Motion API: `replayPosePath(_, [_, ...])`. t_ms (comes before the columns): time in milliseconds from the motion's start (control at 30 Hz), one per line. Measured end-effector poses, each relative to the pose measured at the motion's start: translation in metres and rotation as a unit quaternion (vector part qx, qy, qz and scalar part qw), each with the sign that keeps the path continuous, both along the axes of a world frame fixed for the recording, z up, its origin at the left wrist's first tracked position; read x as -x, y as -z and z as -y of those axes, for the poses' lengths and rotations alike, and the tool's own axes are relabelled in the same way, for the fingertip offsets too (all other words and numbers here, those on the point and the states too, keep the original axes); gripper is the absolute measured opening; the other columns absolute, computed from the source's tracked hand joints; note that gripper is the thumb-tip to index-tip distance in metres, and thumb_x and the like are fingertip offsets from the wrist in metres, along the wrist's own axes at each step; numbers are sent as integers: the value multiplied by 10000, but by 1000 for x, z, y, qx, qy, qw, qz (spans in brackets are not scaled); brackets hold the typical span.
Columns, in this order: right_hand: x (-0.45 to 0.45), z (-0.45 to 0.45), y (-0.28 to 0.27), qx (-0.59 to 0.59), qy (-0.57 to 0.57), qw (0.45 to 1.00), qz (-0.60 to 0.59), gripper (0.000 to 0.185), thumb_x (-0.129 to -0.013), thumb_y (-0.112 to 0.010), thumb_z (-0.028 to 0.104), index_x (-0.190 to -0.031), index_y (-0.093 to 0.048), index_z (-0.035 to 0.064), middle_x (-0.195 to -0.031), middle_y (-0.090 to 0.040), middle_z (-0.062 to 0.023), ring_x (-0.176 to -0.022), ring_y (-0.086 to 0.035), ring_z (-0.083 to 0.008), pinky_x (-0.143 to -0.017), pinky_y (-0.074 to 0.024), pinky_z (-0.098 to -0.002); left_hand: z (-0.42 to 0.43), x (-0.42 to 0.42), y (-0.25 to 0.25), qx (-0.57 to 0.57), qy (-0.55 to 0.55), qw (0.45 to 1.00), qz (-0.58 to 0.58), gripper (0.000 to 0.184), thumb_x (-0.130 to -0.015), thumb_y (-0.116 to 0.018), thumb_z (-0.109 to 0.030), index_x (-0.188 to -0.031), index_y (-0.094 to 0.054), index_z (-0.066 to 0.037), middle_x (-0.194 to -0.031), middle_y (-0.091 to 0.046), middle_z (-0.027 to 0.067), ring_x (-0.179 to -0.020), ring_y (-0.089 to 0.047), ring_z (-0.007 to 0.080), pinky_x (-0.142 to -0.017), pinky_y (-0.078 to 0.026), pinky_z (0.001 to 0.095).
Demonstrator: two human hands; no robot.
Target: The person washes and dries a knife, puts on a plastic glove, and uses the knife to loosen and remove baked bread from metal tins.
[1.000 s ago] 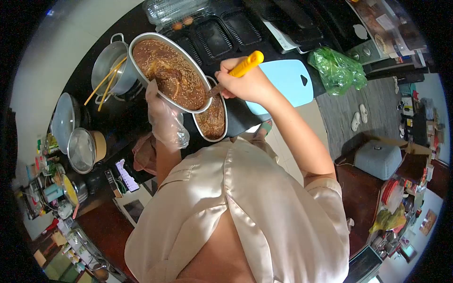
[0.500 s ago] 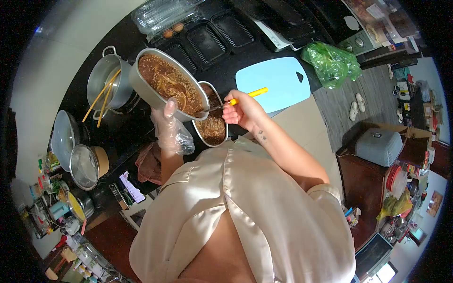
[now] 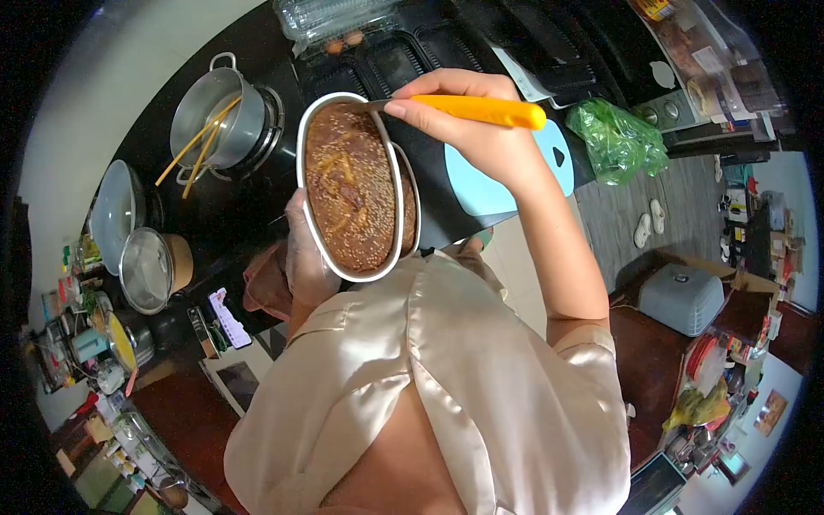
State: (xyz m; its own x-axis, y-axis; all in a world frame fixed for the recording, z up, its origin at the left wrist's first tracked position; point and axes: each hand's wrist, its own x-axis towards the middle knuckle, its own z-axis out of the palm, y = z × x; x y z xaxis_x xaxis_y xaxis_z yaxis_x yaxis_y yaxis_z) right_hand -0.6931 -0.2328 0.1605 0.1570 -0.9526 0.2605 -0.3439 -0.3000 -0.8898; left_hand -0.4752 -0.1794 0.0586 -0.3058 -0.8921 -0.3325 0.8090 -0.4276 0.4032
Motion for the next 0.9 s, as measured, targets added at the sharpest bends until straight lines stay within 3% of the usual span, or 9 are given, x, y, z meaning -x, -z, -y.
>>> replayPosePath(67, [2,2,1,48,-7,999,-8,149,-755,-721,137,-795,-661,7,-774,-664,-52,-676,-618,-120,-623,-493,-228,-2,-3,13,7,62,997,-34,529,-907,-430,-355,-1238,-411,58,-1184,-525,185,-1033,-571,264,-889,-486,373])
replayPosePath(133, [7,2,-4,148,-42,975,-161,182,-733,-730,174,-781,-662,13,-738,-656,-86,-641,-632,-184,-595,-495,-266,-6,-3,10,-3,99,994,-54,519,-898,-454,-324,-1213,-426,88,-1153,-543,192,-1005,-586,269,-882,-489,376])
replayPosePath(167, [5,3,-3,204,-49,964,-163,182,-708,-739,177,-760,-660,22,-725,-648,-103,-629,-627,-236,-567,-493,-288,-9,-3,7,-20,103,993,-56,515,-892,-456,-311,-1212,-424,92,-1149,-542,196,-1003,-585,270,-885,-486,376])
replayPosePath(267, [3,-2,1,212,-71,955,-195,175,-701,-739,172,-760,-662,26,-732,-652,-95,-641,-632,-235,-573,-495,-291,-18,-2,3,-54,114,990,-58,506,-881,-461,-283,-1210,-421,100,-1142,-542,205,-999,-585,272,-891,-480,376])
replayPosePath(367, [6,-11,1,167,-96,970,-150,151,-720,-728,153,-763,-661,25,-733,-653,-93,-649,-637,-231,-580,-497,-286,-19,0,3,-21,76,996,-34,579,-829,-539,-276,-1251,-380,88,-1177,-515,203,-1039,-562,276,-910,-466,387])
replayPosePath(433, [10,-15,3,116,-130,979,-109,138,-734,-718,137,-769,-660,17,-735,-653,-102,-655,-640,-232,-593,-498,-280,-15,-1,5,29,180,976,-115,687,-767,-615,-266,-1297,-328,63,-1221,-478,199,-1087,-529,280,-936,-446,398])
replayPosePath(600, [13,-23,5,49,-192,975,-104,134,-718,-715,80,-797,-660,-14,-784,-666,-119,-722,-657,-233,-645,-514,-279,-22,6,22,24,172,978,-120,763,-726,-659,-283,-1318,-304,42,-1235,-463,192,-1109,-509,282,-952,-430,393])
replayPosePath(800, [12,-22,-7,239,-88,953,-164,128,-719,-717,118,-746,-644,17,-736,-648,-94,-645,-634,-251,-565,-508,-302,-26,10,3,23,154,982,-110,774,-719,-664,-301,-1315,-308,41,-1235,-460,191,-1104,-509,281,-949,-430,392])
replayPosePath(900, [5,-24,-4,239,-110,951,-163,138,-720,-720,141,-749,-641,31,-731,-646,-83,-635,-630,-252,-548,-507,-305,-31,10,-4,27,144,984,-100,780,-715,-666,-310,-1314,-309,40,-1235,-459,191,-1102,-509,281,-948,-430,391])
